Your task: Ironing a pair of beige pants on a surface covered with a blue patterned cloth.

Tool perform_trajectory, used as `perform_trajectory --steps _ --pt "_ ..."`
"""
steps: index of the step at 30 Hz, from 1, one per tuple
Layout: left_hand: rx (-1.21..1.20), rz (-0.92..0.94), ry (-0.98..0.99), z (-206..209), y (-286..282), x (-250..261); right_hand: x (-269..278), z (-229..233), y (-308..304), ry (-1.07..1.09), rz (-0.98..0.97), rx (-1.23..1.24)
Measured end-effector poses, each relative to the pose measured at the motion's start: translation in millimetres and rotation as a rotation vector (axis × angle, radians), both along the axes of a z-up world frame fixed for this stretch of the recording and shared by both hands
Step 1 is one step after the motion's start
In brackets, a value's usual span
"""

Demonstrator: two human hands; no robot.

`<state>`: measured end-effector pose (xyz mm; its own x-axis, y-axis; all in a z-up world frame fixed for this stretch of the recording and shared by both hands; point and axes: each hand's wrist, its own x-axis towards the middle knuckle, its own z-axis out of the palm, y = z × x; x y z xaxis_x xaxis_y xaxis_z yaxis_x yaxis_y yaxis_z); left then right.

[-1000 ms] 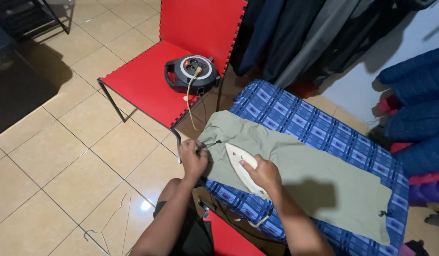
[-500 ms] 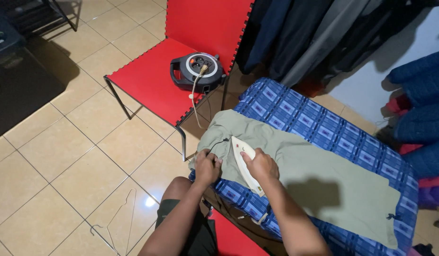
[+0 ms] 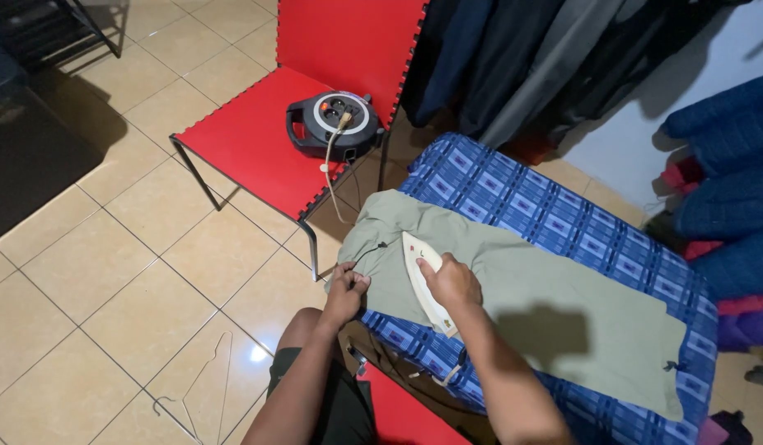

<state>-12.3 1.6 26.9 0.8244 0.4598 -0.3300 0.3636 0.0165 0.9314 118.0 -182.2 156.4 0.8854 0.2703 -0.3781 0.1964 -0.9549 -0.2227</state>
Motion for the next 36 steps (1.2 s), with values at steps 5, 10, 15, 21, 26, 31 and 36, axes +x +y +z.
perform_trajectory --steps 5,10,15,21,26,31,36 --pt "-0.024 0.009 0.064 -22 5 7 -11 20 -18 0.057 0.159 0.052" --pt "0.281 -0.059 0.272 -1 8 32 -16 21 -22 0.077 0.180 0.057" --pt "0.514 -0.091 0.165 -32 -2 68 -14 3 -27 0.050 0.185 0.005" --pt "-0.044 -0.024 0.098 -30 28 66 -15 9 -32 0.079 0.316 0.046" --pt "-0.047 -0.048 0.141 -61 33 66 -26 19 -27 0.090 0.420 0.020" --pt "-0.024 -0.057 0.167 -55 36 68 -19 -3 -30 0.019 0.325 -0.016" --pt "-0.065 -0.084 0.136 -85 37 77 -28 17 -23 0.068 0.377 0.013"
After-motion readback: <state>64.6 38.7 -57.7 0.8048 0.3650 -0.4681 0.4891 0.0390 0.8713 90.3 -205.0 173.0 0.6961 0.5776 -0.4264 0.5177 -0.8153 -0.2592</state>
